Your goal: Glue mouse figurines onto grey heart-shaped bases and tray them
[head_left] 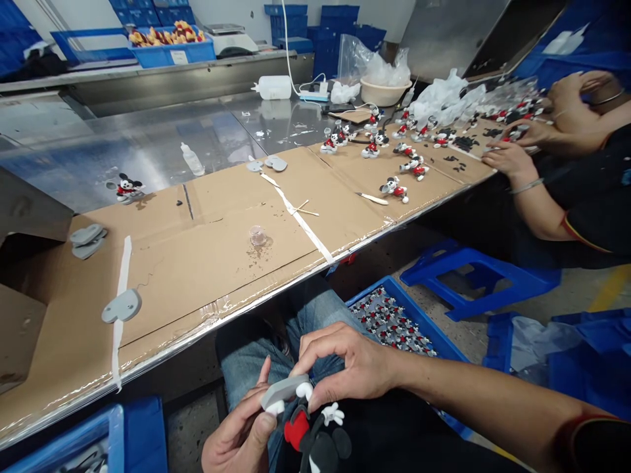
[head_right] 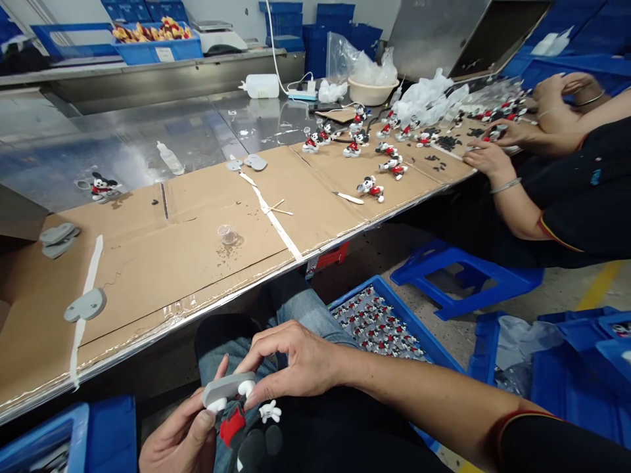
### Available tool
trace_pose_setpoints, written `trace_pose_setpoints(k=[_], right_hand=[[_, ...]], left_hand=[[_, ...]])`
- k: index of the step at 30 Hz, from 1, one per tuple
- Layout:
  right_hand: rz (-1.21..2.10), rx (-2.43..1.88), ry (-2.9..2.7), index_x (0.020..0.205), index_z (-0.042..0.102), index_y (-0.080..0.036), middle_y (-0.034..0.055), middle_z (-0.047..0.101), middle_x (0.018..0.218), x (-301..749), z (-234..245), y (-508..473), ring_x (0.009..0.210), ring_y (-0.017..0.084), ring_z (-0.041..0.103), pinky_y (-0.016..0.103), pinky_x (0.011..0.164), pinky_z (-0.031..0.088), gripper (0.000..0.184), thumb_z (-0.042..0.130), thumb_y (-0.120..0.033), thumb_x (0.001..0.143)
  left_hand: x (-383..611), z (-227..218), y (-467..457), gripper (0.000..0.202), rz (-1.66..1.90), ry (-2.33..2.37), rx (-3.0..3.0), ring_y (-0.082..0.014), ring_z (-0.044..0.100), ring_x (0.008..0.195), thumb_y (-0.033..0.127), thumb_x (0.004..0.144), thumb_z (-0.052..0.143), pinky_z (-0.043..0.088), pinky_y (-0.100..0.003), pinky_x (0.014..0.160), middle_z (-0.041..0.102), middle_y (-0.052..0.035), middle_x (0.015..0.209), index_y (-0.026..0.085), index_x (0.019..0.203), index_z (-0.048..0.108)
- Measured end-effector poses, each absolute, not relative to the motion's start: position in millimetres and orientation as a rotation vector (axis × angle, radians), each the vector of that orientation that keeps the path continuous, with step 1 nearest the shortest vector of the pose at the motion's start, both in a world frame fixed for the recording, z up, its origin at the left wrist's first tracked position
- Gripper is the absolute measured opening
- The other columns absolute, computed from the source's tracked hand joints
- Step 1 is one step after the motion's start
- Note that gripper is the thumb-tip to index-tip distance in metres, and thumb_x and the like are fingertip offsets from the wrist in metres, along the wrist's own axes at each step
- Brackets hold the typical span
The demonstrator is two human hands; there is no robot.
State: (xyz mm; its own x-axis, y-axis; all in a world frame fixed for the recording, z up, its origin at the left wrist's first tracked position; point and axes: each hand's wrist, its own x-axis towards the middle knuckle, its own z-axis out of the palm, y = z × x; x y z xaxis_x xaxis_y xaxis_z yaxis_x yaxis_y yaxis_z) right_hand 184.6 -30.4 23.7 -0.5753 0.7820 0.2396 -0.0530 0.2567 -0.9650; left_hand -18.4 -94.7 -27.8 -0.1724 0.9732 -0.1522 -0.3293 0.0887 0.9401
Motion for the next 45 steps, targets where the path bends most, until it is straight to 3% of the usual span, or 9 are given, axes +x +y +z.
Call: trace_pose_setpoints(k=[11,16,21,26,28,31,35,45], right_hand=[[1.423,-0.668,-1.761,0.093,0.072,-0.012,0.0047,0.068,0.079,184.0,22.8,-30.7,0.071,0.011,0.061,0.024,0.068,0.050,0.033,0.075,-0.040,0.075],[1.416,-0.670,-1.758,0.094,0.073,-0.012,0.0051,0.068,0.078,183.7,23.4,-30.2,0.070,0.011,0.061,0.023,0.067,0.049,0.033,0.074,-0.039,0.075],[1.424,-0.676,-1.757,0.094,0.073,-0.011,0.0056,0.068,0.078,184.4,23.9,-30.2,0.070,0.011,0.061,0.023,0.067,0.049,0.034,0.074,-0.040,0.075],[1.466,-0.709,-1.722,0.093,0.074,-0.014,0.0041,0.068,0.078,185.4,25.7,-30.6,0.070,0.011,0.061,0.023,0.069,0.048,0.031,0.076,-0.039,0.073],[1.533,-0.780,-1.675,0.090,0.074,-0.014,0.0034,0.069,0.079,184.4,23.7,-30.4,0.072,0.011,0.061,0.024,0.071,0.047,0.029,0.078,-0.035,0.070],[1.810,-0.962,-1.408,0.085,0.074,-0.013,0.0023,0.069,0.077,180.2,13.2,-30.3,0.071,0.012,0.061,0.024,0.070,0.047,0.030,0.083,-0.032,0.063],[2.093,-1.085,-0.948,0.079,0.072,-0.011,0.0019,0.069,0.070,173.3,-8.2,-32.2,0.062,0.010,0.059,0.023,0.062,0.045,0.036,0.087,-0.033,0.054],[2.101,-1.139,-0.863,0.079,0.072,-0.010,0.0032,0.071,0.071,172.9,-15.4,-38.6,0.063,0.009,0.061,0.021,0.062,0.044,0.032,0.085,-0.030,0.057]], left_hand=[[-20.5,-28.1,-94.2,0.017,1.391,1.103,0.845,-0.0344,0.069,0.093,0.028,0.064,0.083,0.041,-0.055,0.101,0.076,-0.0092,0.077,0.020,0.078,0.079],[-21.1,-28.7,-92.9,0.014,1.390,1.103,0.872,-0.0275,0.073,0.079,0.025,0.065,0.082,0.045,-0.054,0.098,0.076,-0.0079,0.073,0.020,0.078,0.079],[-18.3,-24.6,-93.4,0.018,1.384,1.138,0.808,-0.0298,0.072,0.081,0.030,0.059,0.085,0.046,-0.054,0.097,0.075,-0.0083,0.070,0.019,0.073,0.079],[-6.6,-19.7,-98.5,0.029,1.413,1.296,0.572,-0.0287,0.070,0.090,0.039,0.050,0.089,0.045,-0.045,0.101,0.075,-0.0059,0.073,0.020,0.068,0.078],[-3.9,-18.7,-98.2,0.033,1.361,1.320,0.477,-0.0283,0.070,0.092,0.040,0.047,0.090,0.048,-0.039,0.098,0.076,-0.0064,0.078,0.019,0.069,0.078],[-2.4,-17.0,-94.1,0.037,1.203,1.337,0.317,-0.0241,0.071,0.078,0.038,0.046,0.091,0.056,-0.029,0.078,0.076,-0.0074,0.075,0.017,0.073,0.077],[-0.2,-16.2,-88.8,0.038,1.037,1.265,0.167,-0.0186,0.069,0.064,0.034,0.054,0.088,0.052,-0.021,0.057,0.075,-0.0088,0.074,0.014,0.085,0.077],[1.6,-21.6,-93.7,0.034,1.052,1.220,0.128,-0.0176,0.069,0.069,0.031,0.059,0.086,0.053,-0.020,0.063,0.074,-0.0093,0.075,0.011,0.085,0.076]])
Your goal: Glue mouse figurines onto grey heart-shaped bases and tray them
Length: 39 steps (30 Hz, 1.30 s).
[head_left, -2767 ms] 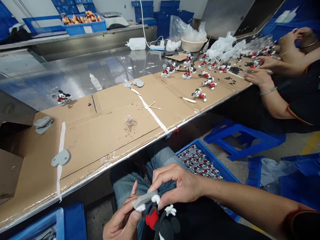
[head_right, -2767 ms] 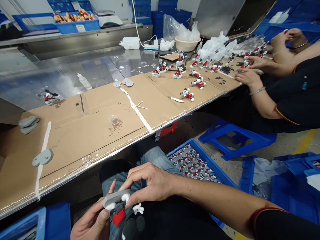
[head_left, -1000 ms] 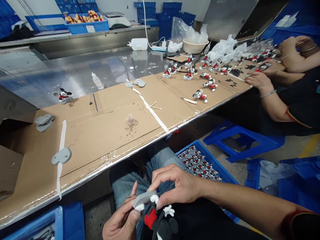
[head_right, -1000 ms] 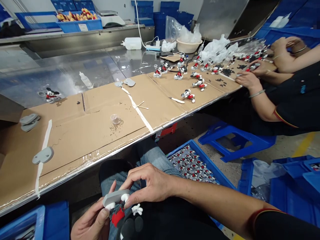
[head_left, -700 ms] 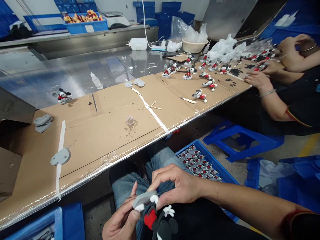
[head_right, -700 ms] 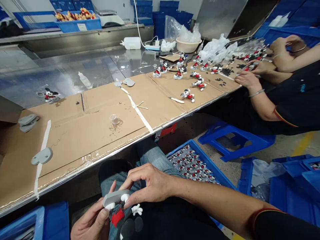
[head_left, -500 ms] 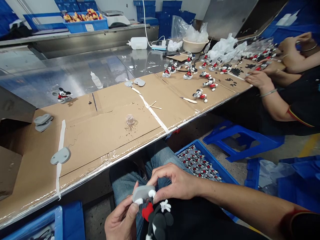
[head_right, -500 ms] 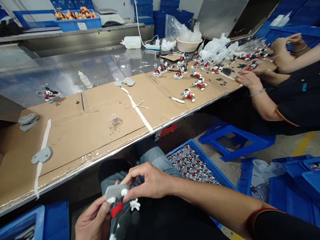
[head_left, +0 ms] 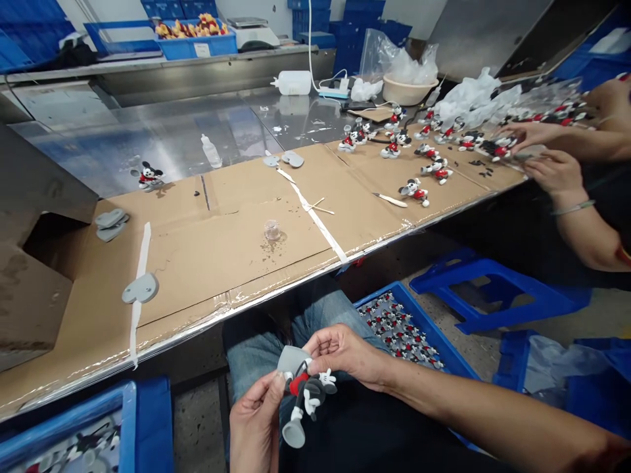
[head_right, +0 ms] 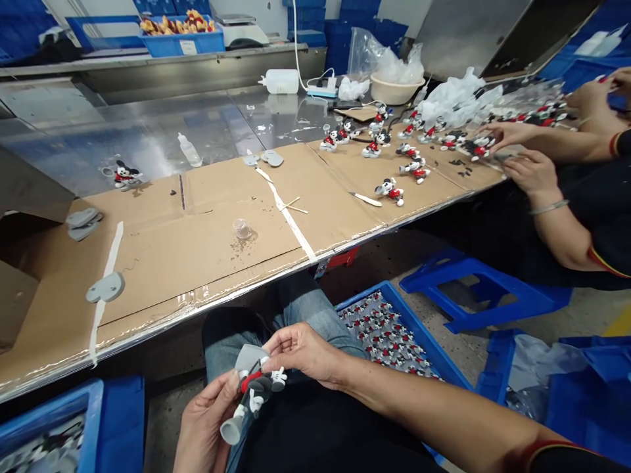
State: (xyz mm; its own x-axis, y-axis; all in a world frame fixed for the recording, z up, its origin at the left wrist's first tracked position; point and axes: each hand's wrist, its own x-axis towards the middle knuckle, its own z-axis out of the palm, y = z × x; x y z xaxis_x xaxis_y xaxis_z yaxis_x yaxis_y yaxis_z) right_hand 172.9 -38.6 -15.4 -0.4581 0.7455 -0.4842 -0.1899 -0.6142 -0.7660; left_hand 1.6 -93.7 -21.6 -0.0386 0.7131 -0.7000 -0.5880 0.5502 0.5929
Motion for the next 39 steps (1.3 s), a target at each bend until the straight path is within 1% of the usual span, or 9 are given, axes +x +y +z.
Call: trace_pose_setpoints(k=[7,10,16,18,21,23,26,32,39], right_hand=[[2.110,-1.120,-0.913,0.078,0.072,-0.010,0.0021,0.070,0.069,170.8,-9.7,-36.7,0.060,0.009,0.060,0.020,0.060,0.043,0.029,0.085,-0.028,0.058],[2.118,-1.128,-0.914,0.078,0.072,-0.010,0.0026,0.070,0.069,168.5,-10.7,-36.5,0.061,0.009,0.060,0.021,0.060,0.043,0.030,0.085,-0.028,0.057],[2.130,-1.203,-0.885,0.076,0.072,-0.009,0.0036,0.071,0.069,160.5,-20.4,-36.0,0.060,0.009,0.060,0.021,0.062,0.043,0.032,0.085,-0.029,0.055],[2.149,-1.236,-0.868,0.075,0.072,-0.008,0.0036,0.070,0.066,155.5,-27.1,-34.3,0.058,0.008,0.059,0.020,0.060,0.042,0.032,0.085,-0.030,0.056],[2.241,-1.283,-0.814,0.074,0.070,-0.008,0.0037,0.068,0.061,145.6,-37.0,-30.9,0.056,0.010,0.061,0.020,0.057,0.042,0.033,0.084,-0.032,0.055],[2.319,-1.297,-0.755,0.074,0.068,-0.009,0.0031,0.067,0.060,138.2,-40.5,-29.1,0.056,0.011,0.064,0.020,0.056,0.043,0.034,0.084,-0.030,0.052],[2.399,-1.311,-0.696,0.075,0.065,-0.011,0.0031,0.068,0.061,127.7,-38.9,-27.7,0.055,0.012,0.065,0.019,0.053,0.045,0.031,0.083,-0.029,0.057],[2.469,-1.314,-0.742,0.082,0.068,-0.008,0.0049,0.070,0.066,113.9,-23.5,-25.5,0.053,0.010,0.065,0.015,0.048,0.046,0.026,0.077,-0.030,0.071],[2.432,-1.262,-0.833,0.075,0.066,-0.009,0.0039,0.068,0.062,107.6,-16.4,-27.8,0.052,0.010,0.064,0.017,0.051,0.046,0.028,0.079,-0.033,0.068]], left_hand=[[-1.9,-25.4,-95.6,0.035,1.059,1.226,0.132,-0.0249,0.071,0.080,0.032,0.059,0.085,0.055,-0.027,0.068,0.075,-0.0107,0.078,0.012,0.087,0.075],[-4.3,-26.9,-97.3,0.033,1.065,1.225,0.133,-0.0225,0.070,0.082,0.031,0.060,0.085,0.054,-0.024,0.073,0.075,-0.0104,0.078,0.012,0.086,0.075],[-11.1,-33.8,-97.7,0.032,1.039,1.107,0.096,-0.0175,0.068,0.069,0.031,0.067,0.081,0.053,-0.021,0.064,0.074,-0.0105,0.076,0.008,0.089,0.075],[-15.1,-39.5,-96.4,0.024,1.058,1.084,0.066,-0.0160,0.067,0.067,0.026,0.068,0.081,0.054,-0.021,0.065,0.074,-0.0106,0.075,0.007,0.082,0.075],[-22.6,-45.7,-95.4,0.009,1.066,1.160,-0.052,-0.0177,0.069,0.065,0.014,0.069,0.078,0.057,-0.028,0.070,0.074,-0.0116,0.076,0.007,0.073,0.072],[-27.6,-44.7,-96.7,0.006,1.051,1.208,-0.129,-0.0190,0.069,0.061,0.011,0.074,0.072,0.059,-0.034,0.071,0.074,-0.0122,0.073,0.007,0.078,0.072],[-34.1,-35.3,-101.1,0.011,1.055,1.204,-0.142,-0.0176,0.068,0.057,0.013,0.079,0.068,0.059,-0.040,0.075,0.074,-0.0124,0.072,0.006,0.087,0.070],[-40.7,-13.4,-108.0,0.015,1.091,1.178,-0.154,-0.0163,0.066,0.055,0.017,0.084,0.063,0.056,-0.049,0.083,0.072,-0.0124,0.064,0.004,0.086,0.070],[-42.5,-3.7,-110.5,0.015,1.123,1.178,-0.179,-0.0162,0.066,0.055,0.016,0.086,0.060,0.056,-0.050,0.083,0.071,-0.0118,0.062,0.006,0.081,0.070]])
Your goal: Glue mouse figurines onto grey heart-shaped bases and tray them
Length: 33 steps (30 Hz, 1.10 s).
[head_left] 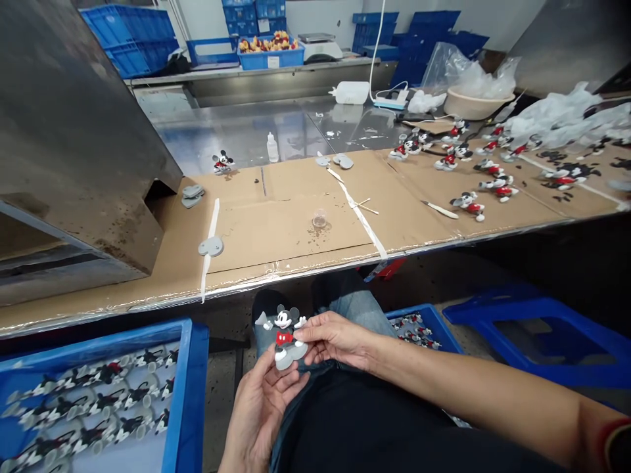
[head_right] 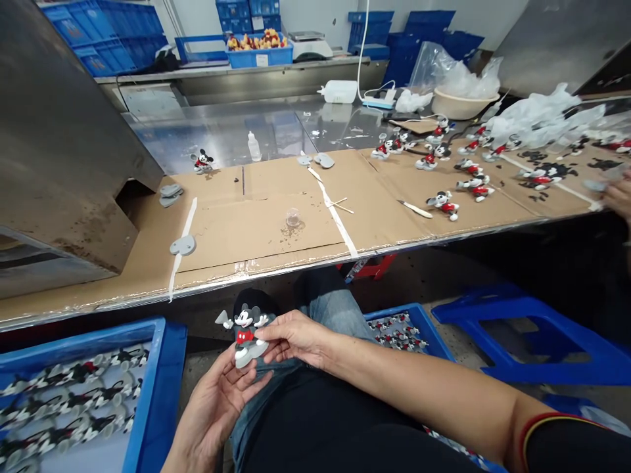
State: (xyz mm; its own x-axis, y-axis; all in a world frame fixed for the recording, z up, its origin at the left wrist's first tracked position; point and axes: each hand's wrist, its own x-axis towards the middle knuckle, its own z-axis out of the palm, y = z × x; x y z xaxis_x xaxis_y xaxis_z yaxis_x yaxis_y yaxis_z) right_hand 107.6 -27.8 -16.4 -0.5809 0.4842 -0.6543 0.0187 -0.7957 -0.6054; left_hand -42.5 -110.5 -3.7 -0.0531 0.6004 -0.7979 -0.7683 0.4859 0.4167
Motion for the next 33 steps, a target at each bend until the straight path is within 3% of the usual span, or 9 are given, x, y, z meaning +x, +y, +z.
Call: trace_pose_setpoints(k=[8,15,20,26,33], right_hand=[[2.371,-1.179,-0.907,0.076,0.066,-0.010,0.0026,0.069,0.062,108.9,-14.2,-30.8,0.052,0.010,0.061,0.023,0.058,0.044,0.035,0.085,-0.034,0.058],[2.357,-1.067,-0.855,0.074,0.065,-0.011,0.0023,0.068,0.067,93.1,-12.1,-28.4,0.057,0.011,0.059,0.026,0.063,0.042,0.037,0.085,-0.036,0.056],[2.250,-0.929,-0.858,0.075,0.063,-0.012,0.0009,0.067,0.068,70.2,-3.7,-28.2,0.061,0.011,0.058,0.025,0.065,0.040,0.039,0.087,-0.036,0.055],[2.400,-0.757,-0.844,0.083,0.068,-0.009,0.0040,0.068,0.075,57.2,2.7,-32.3,0.066,0.011,0.059,0.025,0.068,0.043,0.035,0.083,-0.034,0.064],[2.527,-0.706,-0.743,0.086,0.070,-0.007,0.0077,0.069,0.078,57.0,6.3,-35.4,0.067,0.012,0.062,0.029,0.072,0.047,0.035,0.081,-0.036,0.068]], left_hand=[[-43.9,-5.8,-114.9,0.016,1.167,1.178,-0.056,-0.0118,0.061,0.052,0.012,0.085,0.059,0.059,-0.032,0.072,0.071,-0.0135,0.069,0.002,0.087,0.072],[-50.1,3.8,-115.7,0.015,1.263,1.179,-0.064,-0.0185,0.068,0.066,0.017,0.084,0.062,0.058,-0.040,0.080,0.074,-0.0153,0.080,0.006,0.088,0.072],[-56.0,1.8,-125.5,0.017,1.509,1.183,-0.018,-0.0205,0.071,0.079,0.017,0.075,0.073,0.057,-0.033,0.083,0.075,-0.0147,0.086,0.009,0.090,0.072],[-51.9,8.5,-134.8,0.032,1.691,1.287,0.003,-0.0169,0.071,0.073,0.016,0.059,0.086,0.059,-0.024,0.077,0.075,-0.0105,0.084,0.010,0.087,0.072],[-51.5,16.3,-141.4,0.041,1.704,1.320,0.002,-0.0195,0.072,0.076,0.014,0.052,0.089,0.060,-0.024,0.074,0.076,-0.0112,0.086,0.011,0.089,0.073]])
